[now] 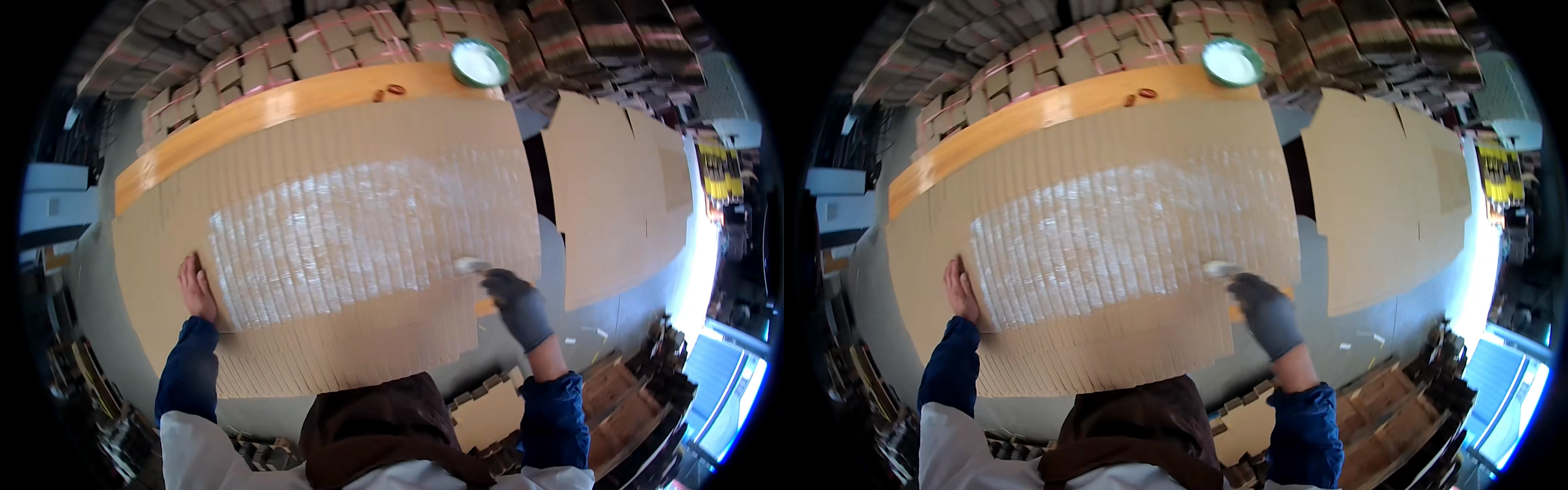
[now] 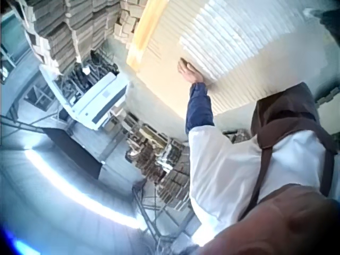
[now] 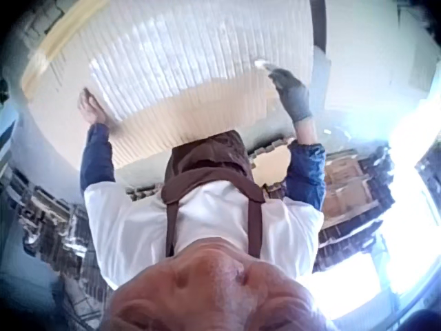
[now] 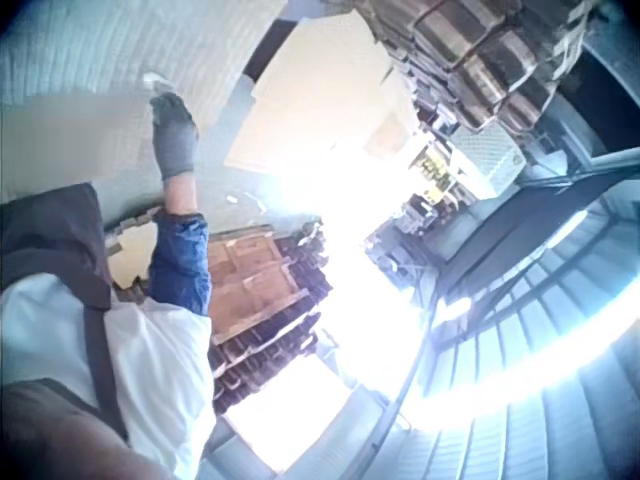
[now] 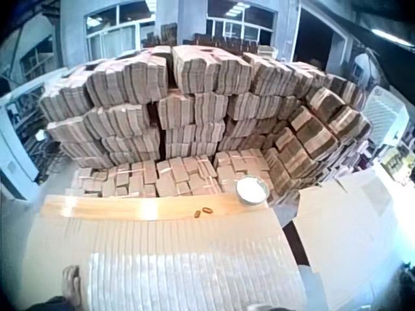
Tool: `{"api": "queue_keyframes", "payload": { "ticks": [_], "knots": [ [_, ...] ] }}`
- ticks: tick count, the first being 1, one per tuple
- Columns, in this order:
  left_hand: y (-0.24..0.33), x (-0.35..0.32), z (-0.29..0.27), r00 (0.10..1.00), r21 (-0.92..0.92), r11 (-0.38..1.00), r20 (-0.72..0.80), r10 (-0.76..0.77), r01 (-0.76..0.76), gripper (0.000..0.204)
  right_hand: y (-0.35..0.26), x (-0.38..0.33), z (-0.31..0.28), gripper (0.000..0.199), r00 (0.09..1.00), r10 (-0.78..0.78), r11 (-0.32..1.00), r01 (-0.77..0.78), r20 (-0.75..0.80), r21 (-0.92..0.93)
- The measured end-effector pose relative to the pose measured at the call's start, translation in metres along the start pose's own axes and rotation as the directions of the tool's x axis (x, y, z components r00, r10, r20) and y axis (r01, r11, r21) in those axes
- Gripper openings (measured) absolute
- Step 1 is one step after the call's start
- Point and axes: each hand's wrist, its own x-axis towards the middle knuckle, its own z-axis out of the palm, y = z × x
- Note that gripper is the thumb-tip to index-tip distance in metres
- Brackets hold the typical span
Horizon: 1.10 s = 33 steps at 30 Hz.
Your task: The person applies glue to a stack of corrugated cardboard sheets using a brush. They then pick up printed cardboard box blanks, align them on the table, and fold the flaps to assemble the boxes. The process involves handling multiple box units and stacking them.
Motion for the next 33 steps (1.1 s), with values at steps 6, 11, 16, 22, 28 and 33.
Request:
{"api": "queue_keyframes", "payload": {
  "ticks": [6,11,16,22,28,33],
  "knots": [
    [0.009,0.005,-0.018,0.999,-0.082,0.997,-0.044,-0.003,0.000,0.041,-0.037,0.037,-0.014,0.021,0.977,0.097,0.994,-0.105,-0.191,-0.030],
    [0.016,0.012,-0.008,0.996,-0.073,0.997,-0.085,-0.002,-0.004,0.042,-0.140,0.120,0.027,0.018,0.945,-0.240,0.967,0.252,-0.223,0.025],
    [0.020,0.009,-0.016,0.998,-0.092,0.996,-0.065,-0.020,0.014,0.043,-0.235,0.197,0.064,0.017,0.931,-0.362,0.920,0.366,-0.054,0.140],
    [0.020,0.009,-0.024,0.998,-0.089,0.996,-0.057,-0.030,0.024,0.044,-0.224,0.218,0.077,0.015,0.974,-0.228,0.973,0.227,-0.012,-0.044],
    [0.019,0.009,-0.025,0.998,-0.081,0.996,-0.052,-0.025,0.021,0.046,-0.278,0.245,0.063,0.015,0.930,-0.355,0.931,0.342,0.095,0.130],
    [0.023,0.013,-0.026,1.000,-0.122,0.993,-0.026,-0.013,0.009,0.045,-0.286,0.267,0.084,0.014,0.906,-0.381,0.925,0.376,0.187,0.063]
  ]
}}
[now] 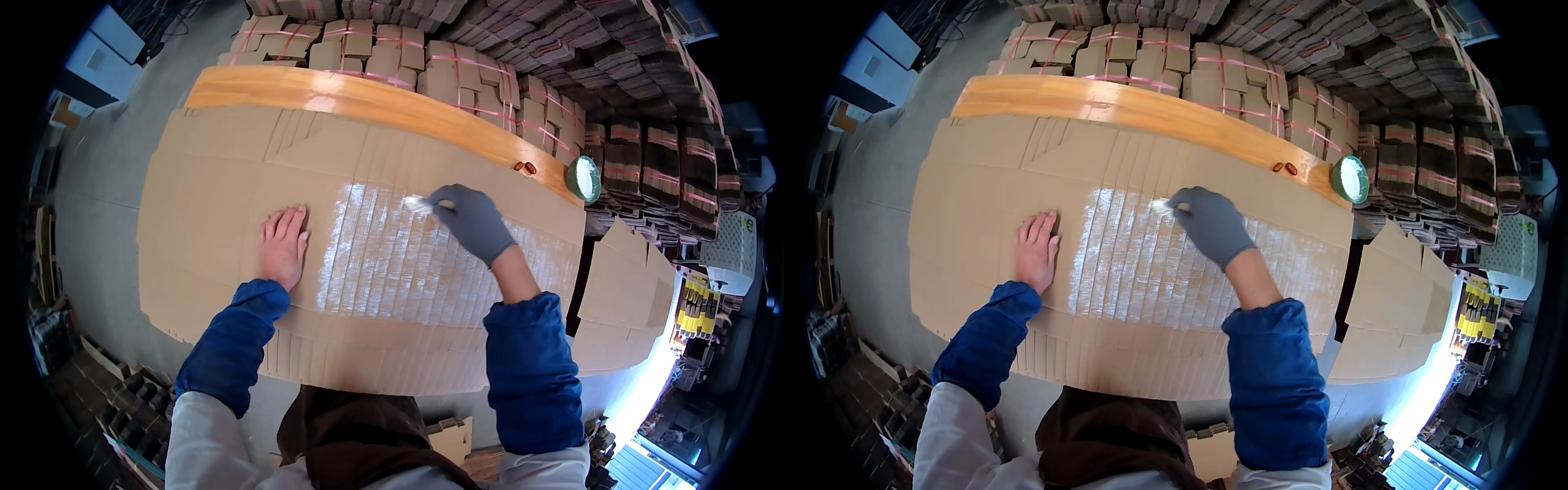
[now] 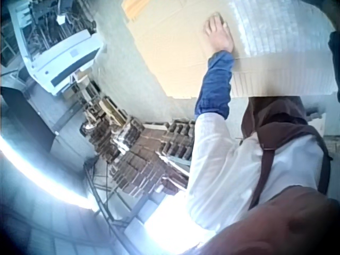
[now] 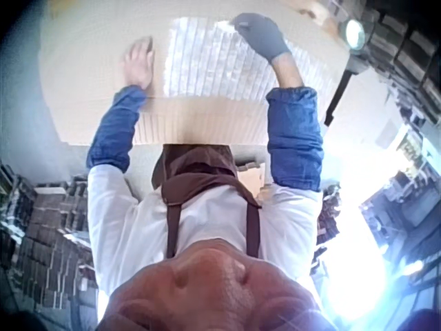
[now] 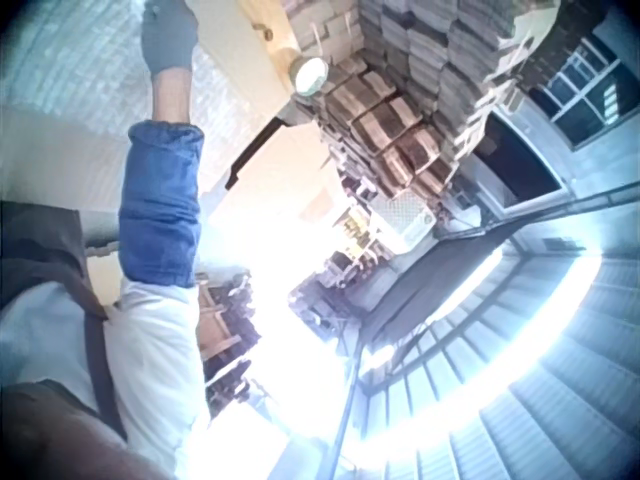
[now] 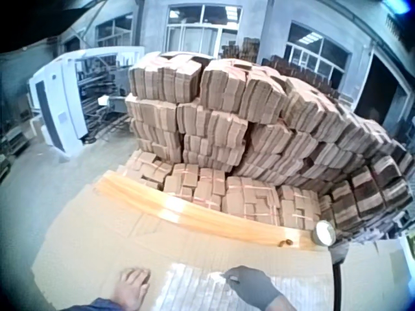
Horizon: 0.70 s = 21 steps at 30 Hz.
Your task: The person applies glue to a stack of corrugated cardboard sheets using a brush. They then pick up printed cardboard box blanks, align them on the table, and fold the flaps to assemble the boxes. The process involves handling multiple box units and stacking them.
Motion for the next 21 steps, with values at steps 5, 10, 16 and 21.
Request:
{"api": "queue_keyframes", "payload": {
  "ticks": [5,10,16,21],
  "knots": [
    [-0.003,-0.001,-0.001,1.000,-0.006,1.000,-0.020,-0.007,0.007,0.046,-0.013,0.012,-0.014,0.013,0.998,0.053,0.999,-0.053,0.040,-0.007],
    [-0.003,0.000,-0.002,1.000,-0.001,1.000,-0.031,-0.004,0.004,0.046,-0.053,0.041,0.021,0.016,0.998,-0.043,0.995,0.038,0.050,0.090],
    [0.000,-0.001,-0.007,1.000,-0.035,0.999,0.002,-0.010,0.010,0.046,-0.042,0.048,0.038,0.019,0.999,-0.014,1.000,0.014,0.043,0.002],
    [-0.013,-0.007,-0.006,0.999,-0.011,1.000,-0.031,-0.030,0.030,0.046,-0.059,0.033,0.021,0.016,0.993,0.093,0.996,-0.092,0.068,-0.017]
  ]
}}
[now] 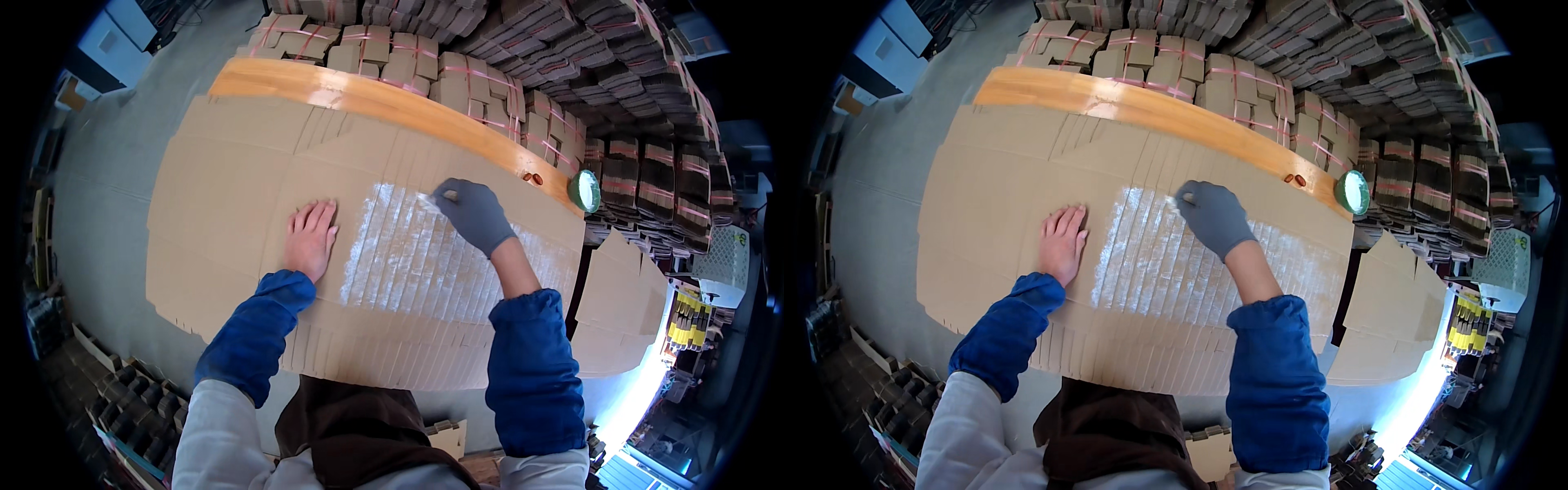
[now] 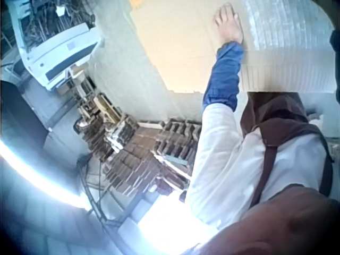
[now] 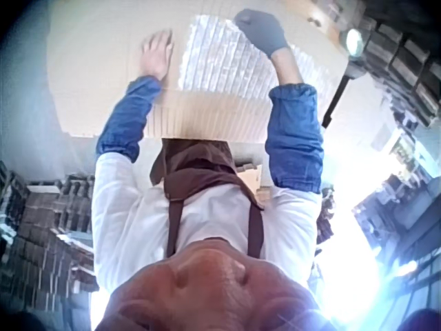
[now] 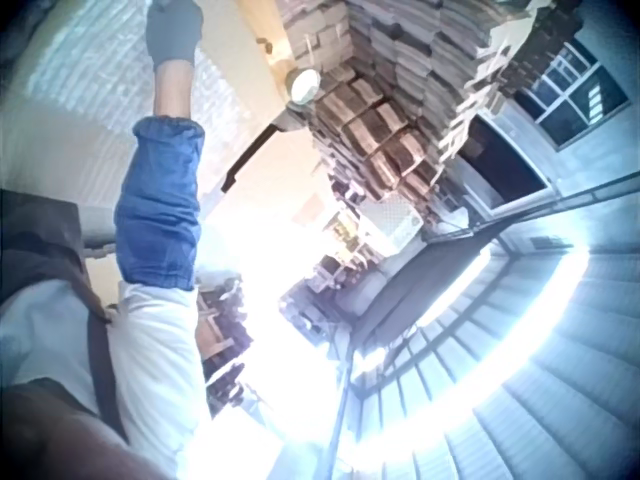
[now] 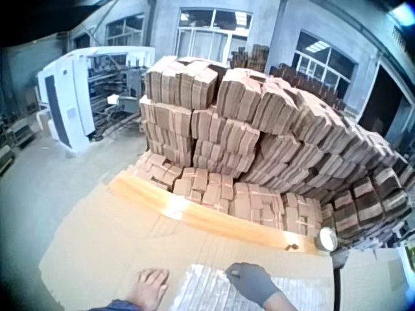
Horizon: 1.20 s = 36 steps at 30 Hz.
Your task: The person applies glue to a stack of corrugated cardboard sheets using a brush. They then pick up printed cardboard box blanks, align them on the table, and fold the flaps to assemble the boxes. The process involves handling multiple box units and stacking them.
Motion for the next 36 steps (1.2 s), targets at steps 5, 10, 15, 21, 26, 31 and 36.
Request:
{"api": "queue_keyframes", "payload": {
  "ticks": [5,10,15,21,26,31,36],
  "knots": [
    [0.016,0.008,0.005,0.999,-0.048,0.998,0.006,0.037,-0.036,0.046,-0.015,0.020,0.041,0.016,0.967,-0.226,0.974,0.221,-0.118,-0.056],
    [0.002,0.000,0.004,1.000,-0.021,1.000,0.008,0.019,-0.019,0.047,0.046,-0.027,0.024,0.014,0.976,-0.066,0.998,0.068,-0.206,0.004],
    [0.010,0.004,0.014,0.999,-0.019,0.999,-0.002,0.037,-0.037,0.047,0.119,-0.092,-0.023,0.015,0.922,0.206,0.964,-0.249,-0.327,-0.094],
    [0.004,0.003,0.015,0.999,-0.033,0.999,-0.017,0.040,-0.041,0.047,0.094,-0.078,-0.007,0.016,0.943,0.147,0.979,-0.182,-0.299,-0.093],
    [-0.004,0.000,0.009,0.998,0.004,0.999,-0.033,0.053,-0.053,0.046,0.073,-0.078,-0.004,0.015,0.908,0.200,0.971,-0.235,-0.369,-0.053],
    [0.006,0.004,0.031,0.995,0.021,0.996,-0.047,0.087,-0.086,0.045,0.122,-0.092,0.008,0.017,0.896,0.086,0.962,-0.187,-0.436,-0.196],
    [-0.014,0.009,0.021,0.994,-0.086,0.992,0.047,0.099,-0.095,0.043,0.176,-0.271,-0.065,0.015,0.754,0.301,0.947,-0.165,-0.584,0.276]
  ]
}}
